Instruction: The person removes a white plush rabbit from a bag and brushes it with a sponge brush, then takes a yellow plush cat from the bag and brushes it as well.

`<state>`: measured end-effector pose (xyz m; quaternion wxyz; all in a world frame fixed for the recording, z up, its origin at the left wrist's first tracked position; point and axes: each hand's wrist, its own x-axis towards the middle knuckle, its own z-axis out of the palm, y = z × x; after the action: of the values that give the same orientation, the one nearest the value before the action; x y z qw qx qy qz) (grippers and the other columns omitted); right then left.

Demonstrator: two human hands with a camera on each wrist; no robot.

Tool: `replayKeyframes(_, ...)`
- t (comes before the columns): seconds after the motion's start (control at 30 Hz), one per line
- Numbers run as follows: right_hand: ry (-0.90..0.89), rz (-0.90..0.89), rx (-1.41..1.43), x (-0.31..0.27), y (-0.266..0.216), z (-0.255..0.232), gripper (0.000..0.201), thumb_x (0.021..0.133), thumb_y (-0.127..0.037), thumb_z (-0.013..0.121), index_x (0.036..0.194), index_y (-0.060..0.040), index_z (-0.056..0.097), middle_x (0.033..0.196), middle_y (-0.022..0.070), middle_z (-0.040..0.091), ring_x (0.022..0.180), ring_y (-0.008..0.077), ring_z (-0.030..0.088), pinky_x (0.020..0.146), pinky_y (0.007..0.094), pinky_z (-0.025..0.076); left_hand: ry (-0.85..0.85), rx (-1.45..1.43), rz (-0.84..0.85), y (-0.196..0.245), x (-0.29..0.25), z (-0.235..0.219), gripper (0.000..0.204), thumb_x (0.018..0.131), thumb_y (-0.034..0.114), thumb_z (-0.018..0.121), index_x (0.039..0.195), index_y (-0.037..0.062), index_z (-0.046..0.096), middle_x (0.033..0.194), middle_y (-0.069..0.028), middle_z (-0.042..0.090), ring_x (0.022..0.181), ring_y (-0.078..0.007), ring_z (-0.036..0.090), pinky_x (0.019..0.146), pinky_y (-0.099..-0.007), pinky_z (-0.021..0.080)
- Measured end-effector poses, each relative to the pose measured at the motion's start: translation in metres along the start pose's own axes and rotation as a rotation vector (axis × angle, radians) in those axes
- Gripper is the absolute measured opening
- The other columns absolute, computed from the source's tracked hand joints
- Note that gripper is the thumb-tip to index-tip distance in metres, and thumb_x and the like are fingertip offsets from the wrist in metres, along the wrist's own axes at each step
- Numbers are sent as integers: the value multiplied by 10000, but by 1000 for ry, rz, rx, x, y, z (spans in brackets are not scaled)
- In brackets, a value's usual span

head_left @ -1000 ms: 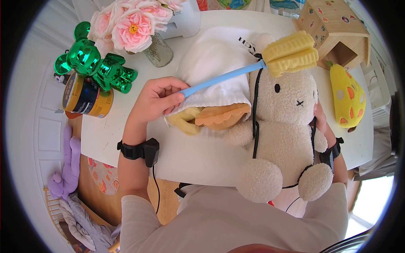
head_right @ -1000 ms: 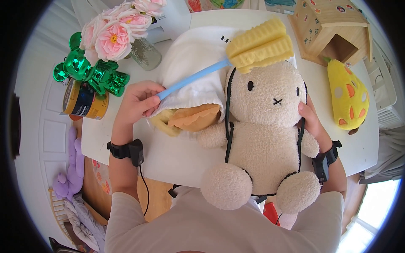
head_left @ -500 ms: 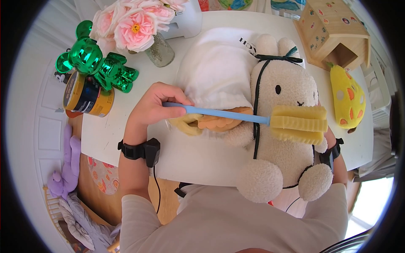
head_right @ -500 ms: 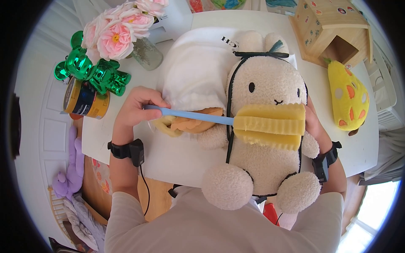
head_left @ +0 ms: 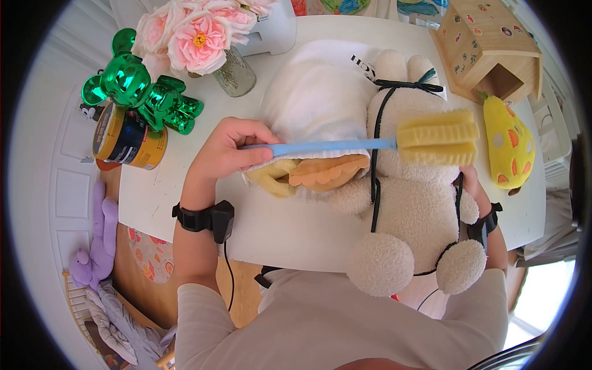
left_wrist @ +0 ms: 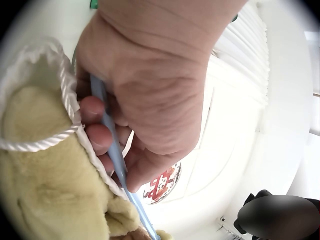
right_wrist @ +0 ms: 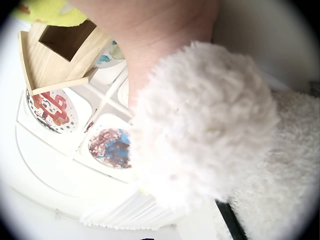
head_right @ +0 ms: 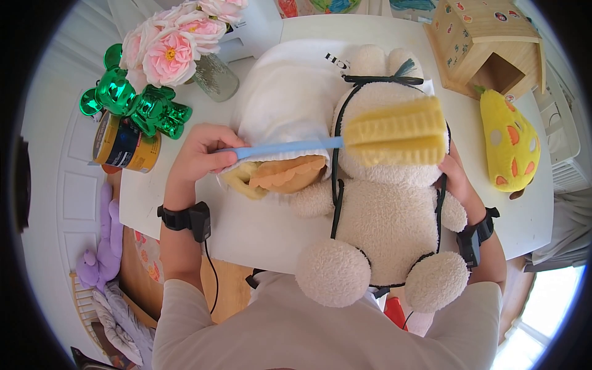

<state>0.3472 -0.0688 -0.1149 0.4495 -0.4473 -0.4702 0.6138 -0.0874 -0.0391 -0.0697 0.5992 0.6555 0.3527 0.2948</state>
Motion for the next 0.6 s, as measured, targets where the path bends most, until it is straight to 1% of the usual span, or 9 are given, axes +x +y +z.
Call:
replayKeyframes(0.13, -15, 20, -41, 1, 0, -3, 867, 776, -434, 635, 1454, -49, 256, 1357, 116, 464, 1189, 209, 522, 962, 314, 443, -37, 75, 57, 0, 0, 2, 138, 813, 42, 683, 935, -20, 662, 811, -11, 648, 712, -55, 566, 633, -205, 444)
replayKeyframes(0.23, -23, 26, -51, 3, 0, -5, 862, 777, -429, 633, 1453, -49, 257, 1357, 115, 465, 1189, 207, 522, 961, 313, 444, -10, 4, -51, 7, -1, 4, 137, 815, 41, 676, 936, -19, 661, 810, -8, 644, 698, -50, 559, 622, -197, 435)
replayKeyframes(0.43, -35, 36, -72, 7, 2, -8, 852, 780, -418, 629, 1453, -50, 259, 1355, 114, 466, 1187, 205, 523, 959, 311, 444, -16, -6, -65, 6, -2, 3, 134, 817, 49, 674, 933, -16, 660, 812, -4, 641, 696, -39, 550, 608, -187, 418)
replayKeyframes(0.53, -44, 43, -84, 8, 3, -10, 847, 781, -412, 627, 1452, -50, 260, 1354, 113, 467, 1187, 204, 523, 959, 309, 445, -24, -21, -32, 7, -1, 4, 132, 818, 50, 670, 932, -16, 659, 790, 6, 627, 664, -29, 527, 572, -181, 393)
replayKeyframes(0.6, -50, 50, -91, 10, 3, -12, 843, 782, -409, 625, 1452, -50, 260, 1353, 112, 468, 1186, 203, 523, 958, 309, 445, -19, 6, -44, 7, -2, 4, 130, 819, 50, 665, 931, -16, 660, 765, 14, 612, 637, -24, 507, 548, -177, 374)
